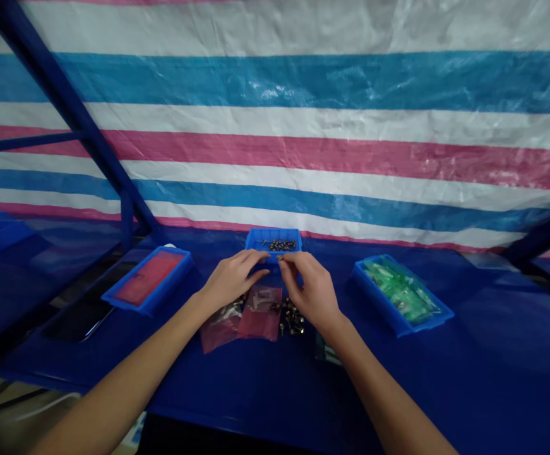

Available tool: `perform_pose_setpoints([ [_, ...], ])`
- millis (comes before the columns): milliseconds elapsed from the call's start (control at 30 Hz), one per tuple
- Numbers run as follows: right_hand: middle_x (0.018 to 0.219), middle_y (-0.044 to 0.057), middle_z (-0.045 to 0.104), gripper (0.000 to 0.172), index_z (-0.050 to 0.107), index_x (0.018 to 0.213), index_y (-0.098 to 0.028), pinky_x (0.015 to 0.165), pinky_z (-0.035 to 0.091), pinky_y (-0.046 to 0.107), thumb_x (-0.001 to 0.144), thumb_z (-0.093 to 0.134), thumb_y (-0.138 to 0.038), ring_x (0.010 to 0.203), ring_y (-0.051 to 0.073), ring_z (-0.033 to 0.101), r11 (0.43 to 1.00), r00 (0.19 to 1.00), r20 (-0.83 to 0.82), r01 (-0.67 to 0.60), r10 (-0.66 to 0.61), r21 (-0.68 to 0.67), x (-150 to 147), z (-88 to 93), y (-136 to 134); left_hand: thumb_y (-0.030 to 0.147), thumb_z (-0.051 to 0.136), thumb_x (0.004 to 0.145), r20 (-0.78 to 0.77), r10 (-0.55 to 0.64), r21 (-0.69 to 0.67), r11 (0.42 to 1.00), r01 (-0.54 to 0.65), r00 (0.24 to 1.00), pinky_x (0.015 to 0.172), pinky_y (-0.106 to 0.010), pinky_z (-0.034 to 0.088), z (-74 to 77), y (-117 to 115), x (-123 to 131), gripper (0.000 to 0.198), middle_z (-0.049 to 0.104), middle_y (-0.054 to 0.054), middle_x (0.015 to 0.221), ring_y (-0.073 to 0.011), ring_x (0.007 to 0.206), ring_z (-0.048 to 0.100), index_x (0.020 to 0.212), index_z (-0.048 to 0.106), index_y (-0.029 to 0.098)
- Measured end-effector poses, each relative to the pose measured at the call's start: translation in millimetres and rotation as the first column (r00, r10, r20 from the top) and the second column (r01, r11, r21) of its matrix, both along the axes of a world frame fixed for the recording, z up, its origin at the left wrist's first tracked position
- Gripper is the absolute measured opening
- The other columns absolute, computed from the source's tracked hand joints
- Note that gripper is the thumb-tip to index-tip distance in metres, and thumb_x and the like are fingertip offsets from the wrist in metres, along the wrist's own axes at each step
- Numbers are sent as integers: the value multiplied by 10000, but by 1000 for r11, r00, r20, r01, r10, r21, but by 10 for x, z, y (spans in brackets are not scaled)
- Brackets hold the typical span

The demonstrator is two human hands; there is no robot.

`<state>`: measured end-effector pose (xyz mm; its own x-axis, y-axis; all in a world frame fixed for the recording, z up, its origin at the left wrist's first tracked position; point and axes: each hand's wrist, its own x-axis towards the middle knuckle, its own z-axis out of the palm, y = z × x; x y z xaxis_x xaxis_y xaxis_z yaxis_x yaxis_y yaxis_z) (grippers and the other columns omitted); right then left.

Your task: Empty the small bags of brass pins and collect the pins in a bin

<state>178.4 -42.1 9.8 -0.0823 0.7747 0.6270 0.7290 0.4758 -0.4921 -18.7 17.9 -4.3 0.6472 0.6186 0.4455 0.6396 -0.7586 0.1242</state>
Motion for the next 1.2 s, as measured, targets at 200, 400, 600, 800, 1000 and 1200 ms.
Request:
perform_pose_setpoints([
  [200,664,20,627,255,532,1084,-213,558,344,268,935,459,-407,600,193,588,971,987,68,158,-148,-181,-144,202,493,348,378,992,-79,310,56,950,-306,948,730,-298,497,52,124,-166,273,638,-95,1041,-228,955,612,1132,544,183],
  [400,584,-22,575,252,526,1022,-212,528,317,258,919,461,-433,513,175,546,945,988,73,150,-134,-291,92,-129,513,355,347,994,-84,349,61,937,-345,933,665,-297,471,66,129,-187,284,642,-101,948,-237,901,608,1019,571,182],
  [600,703,11,632,272,635,846,-205,600,372,283,936,453,-387,626,163,554,921,977,165,-65,138,-385,512,-177,205,345,358,989,-147,325,23,945,-326,934,657,-285,464,31,137,-182,307,669,-101,868,-223,845,634,957,606,168],
  [800,926,42,665,224,687,955,-215,775,431,309,866,602,-401,873,190,577,772,895,166,-248,414,-585,709,-120,133,390,323,997,-205,300,-20,950,-311,932,613,-266,438,7,113,-135,366,685,-73,818,-213,769,666,932,618,183],
  [1000,894,45,660,168,665,867,-189,791,409,317,908,561,-315,876,189,556,822,890,261,-187,373,-537,725,-134,148,395,310,1005,-230,311,-29,945,-326,922,614,-264,434,14,74,-79,380,697,-66,826,-217,761,673,935,622,191],
  [1200,877,41,648,159,638,843,-190,827,399,334,925,552,-297,880,194,552,876,892,318,-153,321,-457,631,-199,144,402,340,999,-208,294,-46,950,-309,933,599,-253,413,-4,61,-58,358,704,-57,836,-212,775,672,905,619,198],
])
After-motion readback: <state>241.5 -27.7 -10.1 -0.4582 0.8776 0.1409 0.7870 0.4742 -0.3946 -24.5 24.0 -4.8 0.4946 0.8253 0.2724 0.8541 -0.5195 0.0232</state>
